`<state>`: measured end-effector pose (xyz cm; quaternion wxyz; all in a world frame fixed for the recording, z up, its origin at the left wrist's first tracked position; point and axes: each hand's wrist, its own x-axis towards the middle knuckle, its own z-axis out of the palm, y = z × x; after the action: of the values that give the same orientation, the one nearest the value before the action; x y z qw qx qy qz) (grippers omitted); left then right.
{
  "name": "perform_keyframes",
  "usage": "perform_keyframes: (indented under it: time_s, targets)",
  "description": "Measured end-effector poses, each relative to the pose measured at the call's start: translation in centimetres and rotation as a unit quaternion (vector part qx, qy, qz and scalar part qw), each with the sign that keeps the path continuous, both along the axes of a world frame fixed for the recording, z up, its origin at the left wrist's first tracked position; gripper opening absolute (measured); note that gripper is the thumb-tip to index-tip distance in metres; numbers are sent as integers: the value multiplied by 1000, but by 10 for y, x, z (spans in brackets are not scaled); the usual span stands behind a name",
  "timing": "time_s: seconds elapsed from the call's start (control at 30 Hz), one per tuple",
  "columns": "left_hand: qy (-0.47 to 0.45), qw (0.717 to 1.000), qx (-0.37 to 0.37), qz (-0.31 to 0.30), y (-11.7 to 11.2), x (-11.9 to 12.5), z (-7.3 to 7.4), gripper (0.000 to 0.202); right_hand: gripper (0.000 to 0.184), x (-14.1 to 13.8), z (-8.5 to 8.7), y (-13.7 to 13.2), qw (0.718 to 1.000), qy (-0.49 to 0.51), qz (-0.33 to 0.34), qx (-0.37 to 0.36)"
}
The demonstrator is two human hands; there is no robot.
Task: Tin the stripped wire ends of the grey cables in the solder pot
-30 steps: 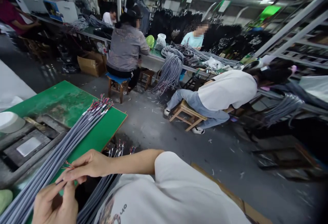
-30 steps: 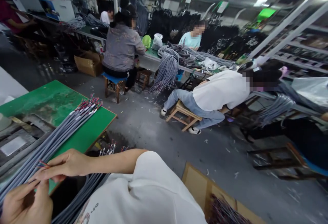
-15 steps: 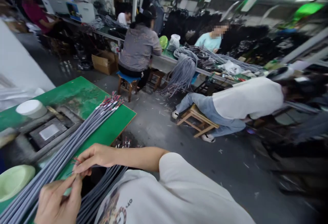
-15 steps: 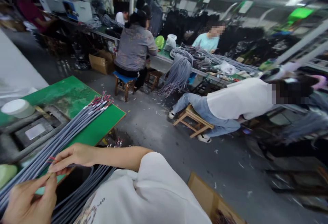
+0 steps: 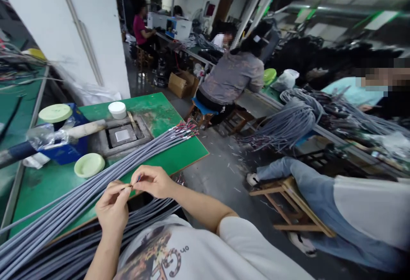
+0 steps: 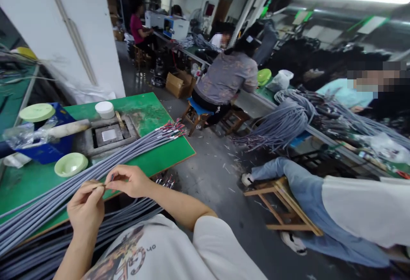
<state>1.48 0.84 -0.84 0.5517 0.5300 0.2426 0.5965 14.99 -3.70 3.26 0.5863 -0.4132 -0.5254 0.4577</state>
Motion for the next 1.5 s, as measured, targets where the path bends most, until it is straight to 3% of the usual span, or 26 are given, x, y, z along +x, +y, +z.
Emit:
perform_keyframes:
  time_s: [0.1, 0.23, 0.33, 0.47, 0.57, 0.7, 0.83, 0.97, 1.07, 1.13, 1.23, 1.3, 1.5]
  targets:
    - [11, 1000, -20, 6, 2, -6, 0, 3, 24, 1, 1, 5, 994, -105, -7, 18]
    - [6, 996, -89, 21, 2, -9, -2, 8, 22, -6, -4, 15, 988, -150, -18, 8]
    - [-60, 982, -179, 26, 3, -5, 0, 15, 24, -14, -7, 27, 985, -168, -42, 3]
    - [-175, 941, -290, 13, 8, 0, 4, 26, 24, -24, -8, 49, 975, -212, -63, 34]
    - [-216, 915, -341, 1, 14, -2, 6, 27, 23, -28, -4, 67, 967, -247, -49, 44]
    - [-236, 907, -347, 37, 29, -12, 5, 28, 19, -33, 0, 88, 954, -299, 5, 23]
    - [-170, 938, -292, 78, 39, -24, -4, 27, 19, -34, 7, 111, 930, -366, 26, 29]
    - [68, 988, -83, 108, 36, -31, -24, 19, 21, -35, 16, 146, 871, -490, 40, 16]
    - [232, 964, 89, 90, 31, -32, -39, 14, 20, -41, 20, 173, 797, -600, 74, -15]
    - [298, 938, 160, 78, 30, -32, -45, 15, 19, -48, 19, 187, 742, -662, 101, -33]
    - [329, 919, 202, 75, 31, -33, -49, 16, 18, -59, 16, 199, 672, -728, 132, -44]
    - [322, 920, 208, 83, 32, -33, -49, 16, 19, -66, 15, 203, 641, -752, 145, -51]
    - [316, 922, 210, 80, 33, -34, -50, 17, 24, -77, 10, 206, 604, -782, 143, -58]
